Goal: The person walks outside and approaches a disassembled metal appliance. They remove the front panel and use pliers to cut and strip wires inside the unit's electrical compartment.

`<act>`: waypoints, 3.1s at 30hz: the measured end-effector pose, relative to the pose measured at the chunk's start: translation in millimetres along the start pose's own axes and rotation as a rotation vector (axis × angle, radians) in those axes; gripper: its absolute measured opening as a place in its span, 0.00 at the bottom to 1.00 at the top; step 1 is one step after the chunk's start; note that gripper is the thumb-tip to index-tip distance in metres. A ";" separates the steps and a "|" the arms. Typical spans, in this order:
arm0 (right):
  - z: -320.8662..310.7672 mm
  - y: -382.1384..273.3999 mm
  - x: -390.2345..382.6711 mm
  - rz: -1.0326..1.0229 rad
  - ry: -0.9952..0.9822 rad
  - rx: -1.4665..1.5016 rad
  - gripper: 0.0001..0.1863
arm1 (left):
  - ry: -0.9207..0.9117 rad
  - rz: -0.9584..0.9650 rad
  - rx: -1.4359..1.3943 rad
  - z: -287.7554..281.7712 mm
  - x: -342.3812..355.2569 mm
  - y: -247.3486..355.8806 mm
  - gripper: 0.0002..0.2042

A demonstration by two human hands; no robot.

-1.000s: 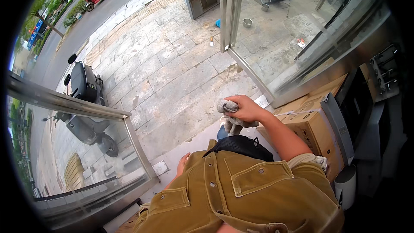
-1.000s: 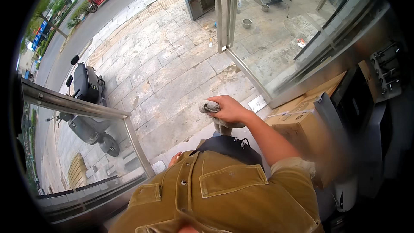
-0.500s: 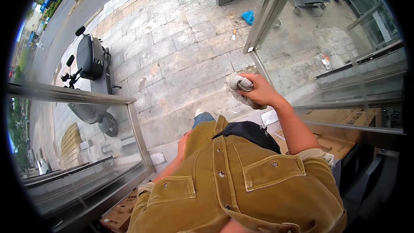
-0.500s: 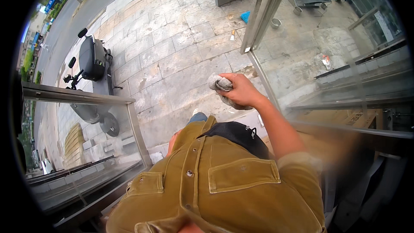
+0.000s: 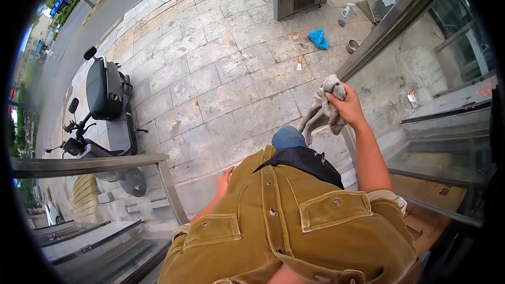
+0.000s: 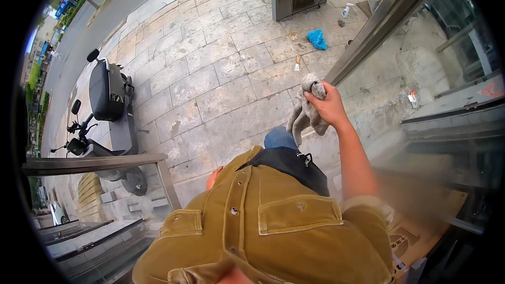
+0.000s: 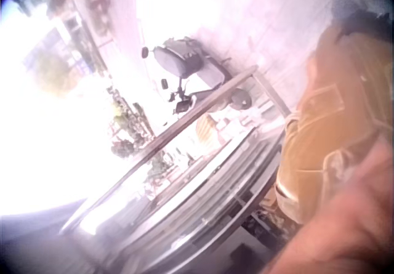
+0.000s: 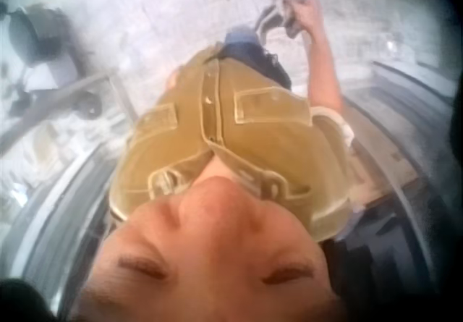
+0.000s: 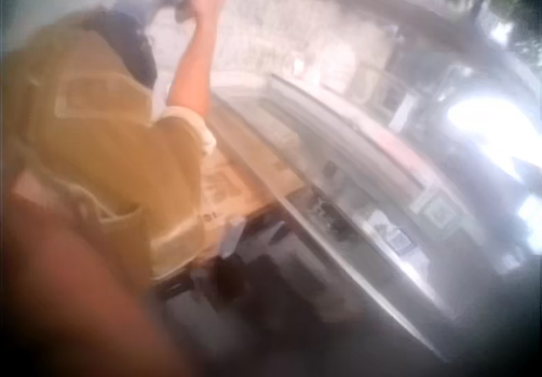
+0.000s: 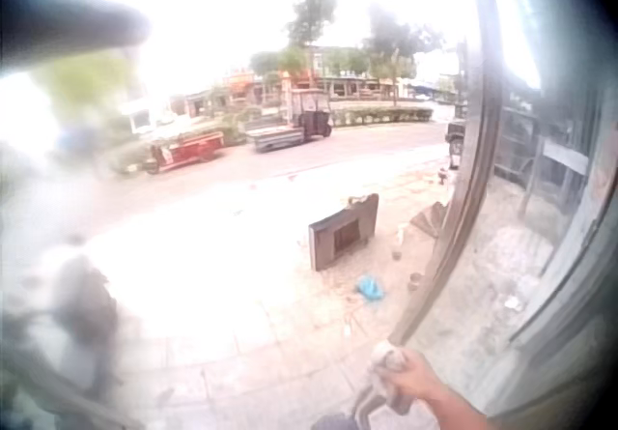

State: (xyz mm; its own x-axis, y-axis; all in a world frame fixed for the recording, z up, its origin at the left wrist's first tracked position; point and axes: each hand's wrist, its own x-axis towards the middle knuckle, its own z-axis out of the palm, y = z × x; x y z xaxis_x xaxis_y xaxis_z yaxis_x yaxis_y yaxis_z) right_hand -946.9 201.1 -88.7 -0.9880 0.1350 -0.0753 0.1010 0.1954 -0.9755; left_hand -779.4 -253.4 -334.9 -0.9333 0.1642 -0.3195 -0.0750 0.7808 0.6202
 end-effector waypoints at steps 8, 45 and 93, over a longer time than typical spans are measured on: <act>-21.3 70.9 206.3 0.023 0.227 0.124 0.10 | -0.024 0.023 -0.044 -7.8 222.0 -14.4 0.19; -603.1 594.7 945.0 0.842 1.516 -0.379 0.18 | -0.431 0.712 -0.211 98.3 1790.0 908.6 0.20; -1957.5 450.1 2253.6 0.146 1.255 0.411 0.20 | -0.800 1.038 -0.058 848.7 2783.4 2270.5 0.17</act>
State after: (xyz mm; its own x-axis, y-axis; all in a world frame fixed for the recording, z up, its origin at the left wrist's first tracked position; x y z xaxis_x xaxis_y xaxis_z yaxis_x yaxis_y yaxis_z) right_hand -2898.9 2494.9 -292.9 -0.1710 0.9722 -0.1602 -0.0659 -0.1735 -0.9826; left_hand -3249.1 2488.0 -423.9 -0.1015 0.9948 0.0008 0.5144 0.0517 0.8560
